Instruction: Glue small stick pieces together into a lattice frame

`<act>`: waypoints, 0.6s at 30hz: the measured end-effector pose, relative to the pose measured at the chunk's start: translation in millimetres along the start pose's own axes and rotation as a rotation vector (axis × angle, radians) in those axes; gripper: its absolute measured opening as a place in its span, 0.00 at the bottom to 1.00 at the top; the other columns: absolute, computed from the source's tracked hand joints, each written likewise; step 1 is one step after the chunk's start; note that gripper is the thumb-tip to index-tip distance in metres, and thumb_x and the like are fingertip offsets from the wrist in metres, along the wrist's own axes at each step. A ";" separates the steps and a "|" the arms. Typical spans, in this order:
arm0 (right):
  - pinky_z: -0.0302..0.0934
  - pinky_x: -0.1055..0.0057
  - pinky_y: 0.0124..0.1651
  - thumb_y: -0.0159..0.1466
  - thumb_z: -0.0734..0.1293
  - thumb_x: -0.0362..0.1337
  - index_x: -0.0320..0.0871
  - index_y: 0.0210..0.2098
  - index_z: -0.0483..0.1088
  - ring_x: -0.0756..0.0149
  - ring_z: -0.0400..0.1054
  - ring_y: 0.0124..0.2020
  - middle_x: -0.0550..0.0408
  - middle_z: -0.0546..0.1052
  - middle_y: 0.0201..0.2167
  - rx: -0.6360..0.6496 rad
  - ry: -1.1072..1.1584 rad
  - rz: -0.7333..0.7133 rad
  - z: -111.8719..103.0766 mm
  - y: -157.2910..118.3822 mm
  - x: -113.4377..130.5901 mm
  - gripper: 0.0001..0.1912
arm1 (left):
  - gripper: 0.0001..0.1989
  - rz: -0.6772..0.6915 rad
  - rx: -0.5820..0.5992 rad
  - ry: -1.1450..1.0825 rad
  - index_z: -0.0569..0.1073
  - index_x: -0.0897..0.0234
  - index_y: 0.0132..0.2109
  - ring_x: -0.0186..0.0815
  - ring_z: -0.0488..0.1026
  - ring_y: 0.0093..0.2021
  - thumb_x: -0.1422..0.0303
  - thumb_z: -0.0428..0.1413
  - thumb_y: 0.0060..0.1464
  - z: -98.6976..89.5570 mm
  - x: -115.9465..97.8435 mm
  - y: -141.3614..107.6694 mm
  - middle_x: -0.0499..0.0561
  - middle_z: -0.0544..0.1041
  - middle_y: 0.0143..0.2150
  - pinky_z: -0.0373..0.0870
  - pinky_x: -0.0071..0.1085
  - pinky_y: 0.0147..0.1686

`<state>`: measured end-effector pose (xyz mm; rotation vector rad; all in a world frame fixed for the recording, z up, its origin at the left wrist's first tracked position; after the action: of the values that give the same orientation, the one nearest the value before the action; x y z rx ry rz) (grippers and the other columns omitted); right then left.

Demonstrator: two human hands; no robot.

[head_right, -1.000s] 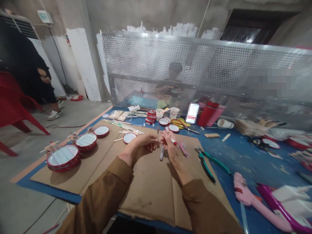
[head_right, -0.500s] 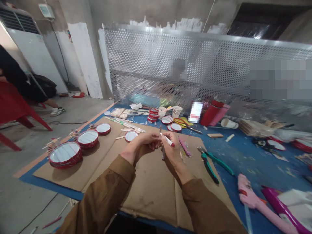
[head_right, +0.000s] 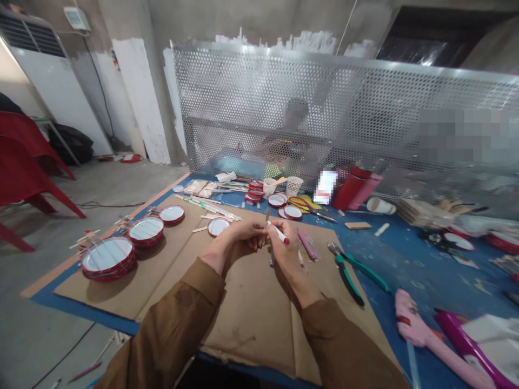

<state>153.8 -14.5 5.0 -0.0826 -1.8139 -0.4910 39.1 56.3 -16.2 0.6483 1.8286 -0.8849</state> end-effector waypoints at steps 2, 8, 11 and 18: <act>0.60 0.73 0.24 0.58 0.67 0.48 0.43 0.35 0.69 0.69 0.67 0.21 0.59 0.73 0.22 -0.047 0.000 0.021 -1.9 -0.9 -0.2 0.14 | 0.19 0.001 -0.007 -0.010 0.69 0.68 0.34 0.28 0.71 0.23 0.55 0.51 0.62 -0.6 1.3 0.2 0.47 0.71 0.23 0.70 0.27 0.30; 0.62 0.72 0.26 0.57 0.67 0.49 0.44 0.35 0.69 0.68 0.69 0.24 0.56 0.76 0.26 -0.021 0.014 0.009 -1.8 -1.6 2.1 0.15 | 0.21 0.024 -0.015 0.003 0.69 0.67 0.33 0.28 0.71 0.22 0.51 0.54 0.59 -0.1 -1.0 -2.3 0.46 0.71 0.22 0.68 0.26 0.28; 0.63 0.71 0.27 0.57 0.67 0.51 0.44 0.35 0.69 0.67 0.70 0.25 0.55 0.77 0.26 0.023 -0.007 -0.008 0.2 -0.9 1.9 0.17 | 0.22 0.033 -0.006 0.000 0.68 0.67 0.33 0.28 0.71 0.22 0.49 0.54 0.58 1.0 -3.4 -4.1 0.46 0.71 0.22 0.68 0.25 0.28; 0.62 0.71 0.29 0.60 0.65 0.51 0.44 0.38 0.70 0.66 0.69 0.27 0.54 0.77 0.29 0.053 -0.065 -0.053 3.1 -1.2 -1.6 0.17 | 0.21 0.020 -0.026 0.001 0.67 0.66 0.32 0.27 0.71 0.22 0.51 0.52 0.60 0.8 -2.3 -3.4 0.46 0.70 0.21 0.69 0.25 0.28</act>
<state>151.1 -14.2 2.5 -0.0138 -1.8953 -0.4825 37.9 53.6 -13.2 0.6492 1.8289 -0.8465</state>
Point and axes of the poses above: each hand's wrist, its own y-axis towards the middle knuckle, its own z-axis out of the palm, x = y × z, the point moved 4 cm from there along y, towards the middle knuckle
